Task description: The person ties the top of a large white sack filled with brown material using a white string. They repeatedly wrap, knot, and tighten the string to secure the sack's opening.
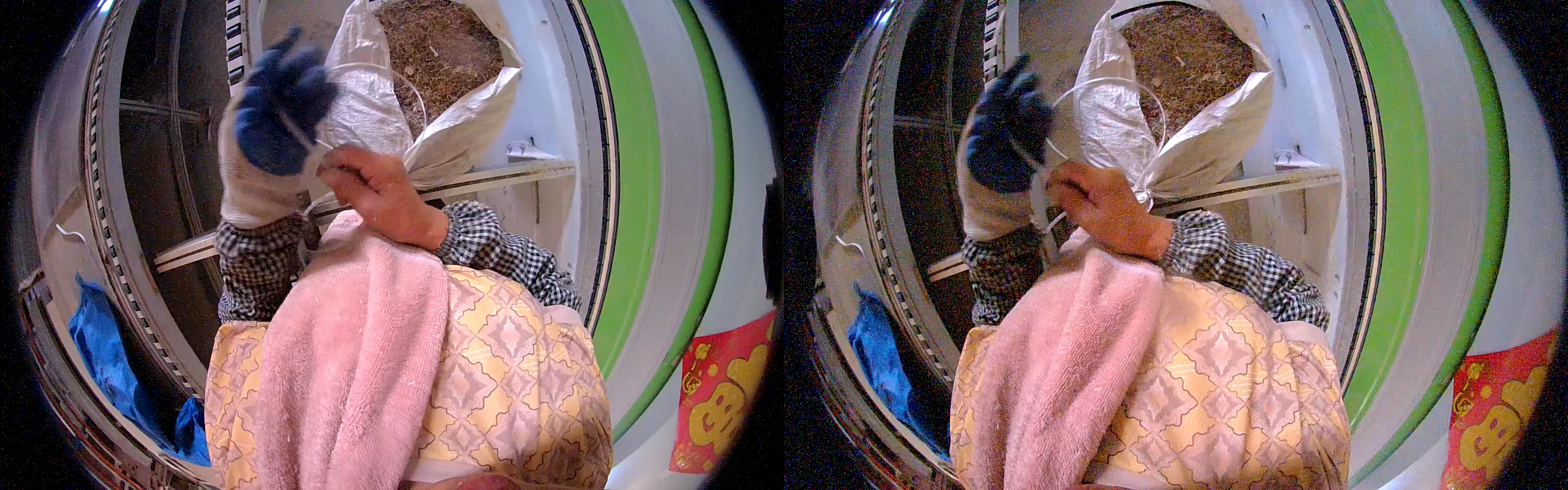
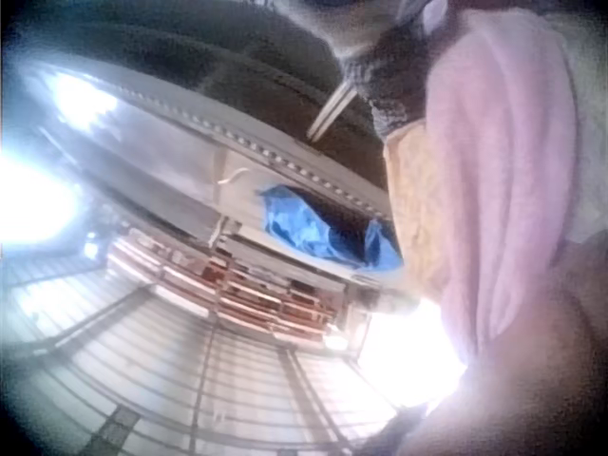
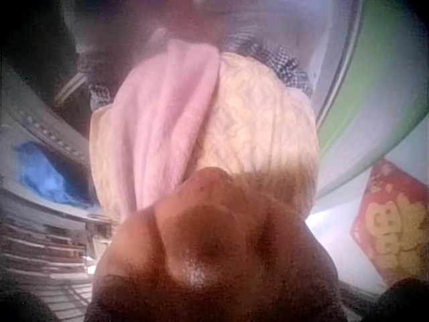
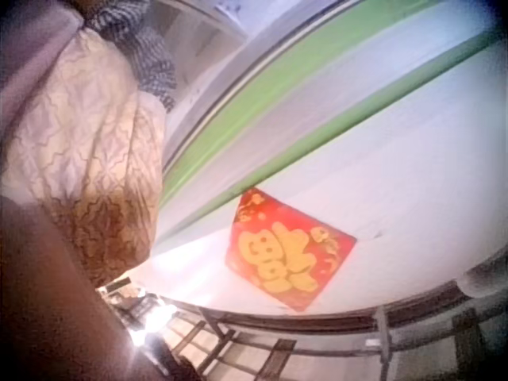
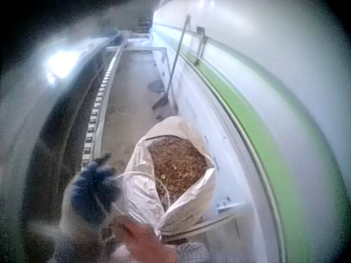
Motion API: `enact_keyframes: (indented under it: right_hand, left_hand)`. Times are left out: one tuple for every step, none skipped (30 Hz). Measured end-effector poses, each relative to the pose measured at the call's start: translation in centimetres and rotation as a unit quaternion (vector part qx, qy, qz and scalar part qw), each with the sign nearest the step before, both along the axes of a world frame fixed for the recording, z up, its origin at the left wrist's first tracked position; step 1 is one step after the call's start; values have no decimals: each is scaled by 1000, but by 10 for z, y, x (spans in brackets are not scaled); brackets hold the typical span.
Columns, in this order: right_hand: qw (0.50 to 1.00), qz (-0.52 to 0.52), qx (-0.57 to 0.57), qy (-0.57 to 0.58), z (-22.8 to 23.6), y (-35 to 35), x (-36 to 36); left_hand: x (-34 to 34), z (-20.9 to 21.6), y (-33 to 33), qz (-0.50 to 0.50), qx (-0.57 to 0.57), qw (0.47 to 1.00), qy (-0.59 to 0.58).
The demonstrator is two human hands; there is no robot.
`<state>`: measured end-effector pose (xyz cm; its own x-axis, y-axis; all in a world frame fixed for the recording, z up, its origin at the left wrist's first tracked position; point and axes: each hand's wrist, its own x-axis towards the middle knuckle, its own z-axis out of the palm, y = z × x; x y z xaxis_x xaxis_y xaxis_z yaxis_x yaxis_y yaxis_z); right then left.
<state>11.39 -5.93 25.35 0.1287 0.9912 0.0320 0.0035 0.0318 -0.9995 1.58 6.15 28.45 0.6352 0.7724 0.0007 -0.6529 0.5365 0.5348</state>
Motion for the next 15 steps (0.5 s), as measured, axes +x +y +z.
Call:
enact_keyframes:
  right_hand:
    - [1000, 26, -3, -4, -1, -3, -1]
    - [997, 41, 29, -61, -1, -4, 1]
    - [995, 48, 57, -64, 0, -5, 2]
    - [993, 58, 69, -74, 2, -5, 4]
    - [991, 66, 82, -83, 3, -5, 6]
    - [985, 18, 135, -105, 5, -4, 9]
    - [974, -32, 187, -126, 5, -3, 13]
    - [963, -55, 207, -164, 5, -4, 19]
    - [964, -112, 205, -128, 2, -4, 25]
    - [968, -141, 174, -110, -2, -8, 38]
    - [974, -160, 132, -88, -7, -14, 53]
    - [976, -205, 76, -6, -15, -18, 68]
    - [971, -225, 32, 79, -25, -24, 85]
    - [951, -270, -32, 150, -37, -33, 102]
    - [926, -299, -73, 220, -49, -42, 117]
  left_hand:
    - [-7, 2, 10, -4, 40, 999, -3]
    - [-14, 3, 15, -21, 57, 997, -39]
    - [-22, 5, 21, -35, 95, 993, -62]
    - [-29, 7, 23, 20, 115, 993, -7]
    - [-38, 10, 23, 75, 136, 987, 47]
    - [-46, 15, 25, 125, 156, 974, 106]
    - [-56, 23, 27, 126, 210, 966, 82]
    - [-64, 32, 32, 247, 218, 934, 140]
    - [-72, 41, 37, 425, 199, 843, 265]
    - [-84, 55, 44, 474, 291, 763, 328]
    - [-100, 71, 47, 456, 424, 688, 373]
    - [-113, 85, 52, 472, 490, 600, 421]
    - [-125, 96, 58, 484, 537, 547, 422]
    - [-133, 104, 63, 478, 531, 492, 497]
    - [-136, 102, 66, 475, 501, 457, 561]
